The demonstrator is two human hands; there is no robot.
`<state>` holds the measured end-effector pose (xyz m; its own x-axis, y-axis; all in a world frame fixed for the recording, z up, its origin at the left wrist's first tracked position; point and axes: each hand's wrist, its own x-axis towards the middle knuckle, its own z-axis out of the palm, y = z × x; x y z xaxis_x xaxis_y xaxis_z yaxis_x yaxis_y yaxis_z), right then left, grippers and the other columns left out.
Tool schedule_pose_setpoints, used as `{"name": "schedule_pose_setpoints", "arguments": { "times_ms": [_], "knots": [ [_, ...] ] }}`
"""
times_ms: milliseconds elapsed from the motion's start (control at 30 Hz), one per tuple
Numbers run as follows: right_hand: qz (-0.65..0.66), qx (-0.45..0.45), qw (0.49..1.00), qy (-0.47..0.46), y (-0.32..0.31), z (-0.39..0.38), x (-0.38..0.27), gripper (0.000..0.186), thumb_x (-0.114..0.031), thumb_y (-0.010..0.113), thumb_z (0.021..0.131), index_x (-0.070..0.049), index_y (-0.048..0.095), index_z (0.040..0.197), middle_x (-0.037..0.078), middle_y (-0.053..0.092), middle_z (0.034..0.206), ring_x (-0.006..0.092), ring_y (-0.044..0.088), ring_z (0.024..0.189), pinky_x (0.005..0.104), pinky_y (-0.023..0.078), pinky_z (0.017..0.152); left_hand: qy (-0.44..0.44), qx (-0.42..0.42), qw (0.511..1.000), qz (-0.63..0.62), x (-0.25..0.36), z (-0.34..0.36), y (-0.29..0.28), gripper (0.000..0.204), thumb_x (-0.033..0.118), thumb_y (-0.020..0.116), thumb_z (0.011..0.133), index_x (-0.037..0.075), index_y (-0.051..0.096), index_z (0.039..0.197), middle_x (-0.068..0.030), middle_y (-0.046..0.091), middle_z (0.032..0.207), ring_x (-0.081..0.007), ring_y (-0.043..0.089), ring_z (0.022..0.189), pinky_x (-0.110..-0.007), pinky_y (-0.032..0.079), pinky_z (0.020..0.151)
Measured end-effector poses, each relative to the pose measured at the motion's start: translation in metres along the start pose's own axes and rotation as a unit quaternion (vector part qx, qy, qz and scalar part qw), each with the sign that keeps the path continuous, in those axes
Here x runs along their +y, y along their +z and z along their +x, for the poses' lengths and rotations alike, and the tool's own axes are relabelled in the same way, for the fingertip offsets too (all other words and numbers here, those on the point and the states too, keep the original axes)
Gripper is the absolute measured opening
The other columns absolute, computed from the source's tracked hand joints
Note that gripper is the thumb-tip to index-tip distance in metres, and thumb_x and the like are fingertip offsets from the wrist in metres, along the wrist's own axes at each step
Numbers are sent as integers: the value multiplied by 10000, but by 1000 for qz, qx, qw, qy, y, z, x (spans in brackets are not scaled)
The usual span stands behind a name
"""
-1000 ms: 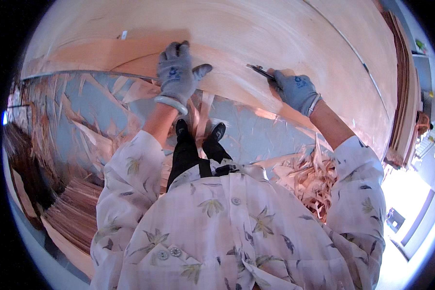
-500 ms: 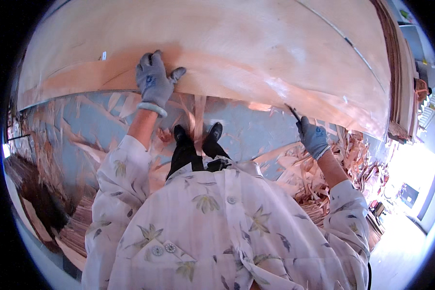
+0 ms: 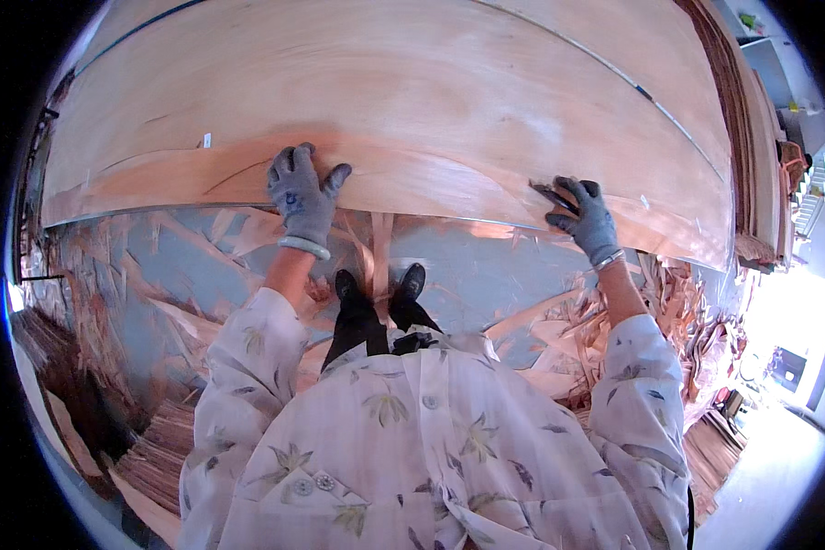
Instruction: The person trims wood veneer sheets using a utility knife while working at a large industrial table. The person measures sections of the veneer, applies tape at specific points, and uses the knife to cut the material into smaller pieces.
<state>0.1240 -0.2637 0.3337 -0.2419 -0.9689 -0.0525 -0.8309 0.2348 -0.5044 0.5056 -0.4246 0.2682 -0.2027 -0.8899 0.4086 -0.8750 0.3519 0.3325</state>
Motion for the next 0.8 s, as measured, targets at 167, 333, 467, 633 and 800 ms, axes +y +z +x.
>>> {"name": "schedule_pose_setpoints", "arguments": {
  "times_ms": [167,333,467,633,800],
  "knots": [
    [-73,-26,997,-21,-3,8,14,322,-172,713,707,-104,624,1009,114,579,954,307,567,901,367,470,771,-2,-24,1000,-11,-8,-1,-2,429,396,711,689,74,553,926,-126,540,971,-335,480,970,-459,363,815],
    [-95,-14,994,-46,-39,6,2,227,-158,682,732,-86,628,941,117,590,879,304,583,833,361,475,715,1,-19,999,-30,-6,2,3,431,410,704,691,73,560,918,-133,548,958,-340,486,948,-461,364,813],
    [-99,-69,992,-22,-74,-8,-26,128,-106,617,772,-57,597,888,146,577,827,299,590,782,352,472,703,18,-1,1000,-21,-8,1,8,468,449,691,694,59,563,921,-145,554,950,-349,494,927,-464,369,811],
    [95,231,962,115,-158,-60,128,129,-69,549,825,-12,574,938,117,597,929,211,559,852,297,432,776,-5,-43,998,-37,-10,-2,4,446,423,673,716,74,554,967,-145,541,995,-342,482,966,-472,356,831],
    [131,209,877,413,-108,-226,220,167,-150,572,827,-28,579,940,94,587,842,191,546,744,291,414,662,-30,-36,997,-62,-3,-2,-2,465,449,656,714,77,547,970,-143,538,991,-338,478,982,-474,359,824]
  ]
}}
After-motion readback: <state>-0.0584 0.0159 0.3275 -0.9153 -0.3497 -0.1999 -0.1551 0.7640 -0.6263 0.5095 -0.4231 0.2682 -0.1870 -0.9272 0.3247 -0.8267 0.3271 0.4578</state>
